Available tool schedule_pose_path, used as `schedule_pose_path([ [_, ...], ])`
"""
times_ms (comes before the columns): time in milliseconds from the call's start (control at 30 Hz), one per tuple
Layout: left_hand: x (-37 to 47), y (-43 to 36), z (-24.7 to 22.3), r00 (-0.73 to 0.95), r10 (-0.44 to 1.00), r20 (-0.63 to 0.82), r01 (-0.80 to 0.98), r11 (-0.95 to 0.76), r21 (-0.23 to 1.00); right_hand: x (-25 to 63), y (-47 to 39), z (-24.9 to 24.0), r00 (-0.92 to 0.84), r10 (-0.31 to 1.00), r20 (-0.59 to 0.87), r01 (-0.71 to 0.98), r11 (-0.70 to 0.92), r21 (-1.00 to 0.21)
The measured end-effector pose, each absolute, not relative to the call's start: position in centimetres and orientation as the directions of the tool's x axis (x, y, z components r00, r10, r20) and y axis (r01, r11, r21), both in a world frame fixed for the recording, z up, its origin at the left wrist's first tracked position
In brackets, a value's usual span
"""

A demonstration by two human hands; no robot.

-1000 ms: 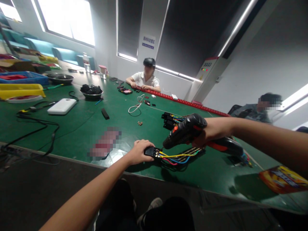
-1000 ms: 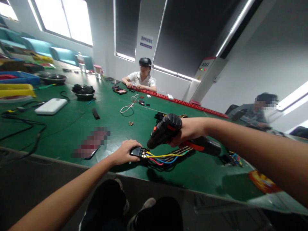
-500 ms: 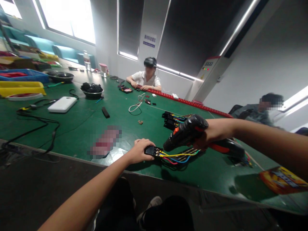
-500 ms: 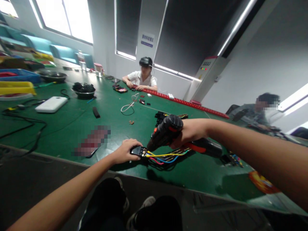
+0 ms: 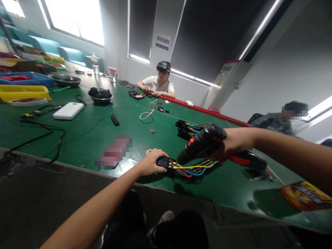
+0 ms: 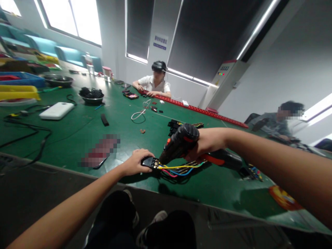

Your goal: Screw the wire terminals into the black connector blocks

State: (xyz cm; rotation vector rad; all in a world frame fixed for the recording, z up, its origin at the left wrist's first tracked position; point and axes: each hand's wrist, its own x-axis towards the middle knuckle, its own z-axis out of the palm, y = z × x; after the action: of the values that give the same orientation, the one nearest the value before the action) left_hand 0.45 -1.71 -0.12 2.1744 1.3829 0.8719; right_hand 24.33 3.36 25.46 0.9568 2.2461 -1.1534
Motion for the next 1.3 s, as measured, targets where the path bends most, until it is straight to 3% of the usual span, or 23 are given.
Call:
schedule_pose_path([
  [300, 0.4, -1.6, -0.4, 0.311, 0.904, 0.294, 0.646, -0.428, 0.632, 24.3, 3.2, 25.9, -0.616, 0.414, -0.671, 0.785, 0.391, -0.480],
  [633, 0.4, -1.7, -0.5, 0.305, 0.904, 0.299, 0.649, -0.427, 0.629, 23.5, 3.6, 25.8, -0.644, 0.363, -0.674, 0.754, 0.451, -0.478],
  [833, 0.5, -1.7, -0.3, 0.318, 0.904, 0.287, 0.656, -0.428, 0.621, 20.2, 3.8, 26.1, -0.562, 0.327, -0.760, 0.751, 0.585, -0.304],
  [1033, 0.5, -1.6, -0.4, 0.314, 0.908, 0.277, 0.672, -0.419, 0.611, 19.7, 3.2, 26.1, -0.595, 0.332, -0.732, 0.779, 0.464, -0.423],
  [1300, 0.4, -1.5, -0.3, 0.336, 0.901, 0.275, 0.658, -0.434, 0.616, 21.7, 4.2, 25.6, -0.590, 0.352, -0.726, 0.788, 0.446, -0.424],
])
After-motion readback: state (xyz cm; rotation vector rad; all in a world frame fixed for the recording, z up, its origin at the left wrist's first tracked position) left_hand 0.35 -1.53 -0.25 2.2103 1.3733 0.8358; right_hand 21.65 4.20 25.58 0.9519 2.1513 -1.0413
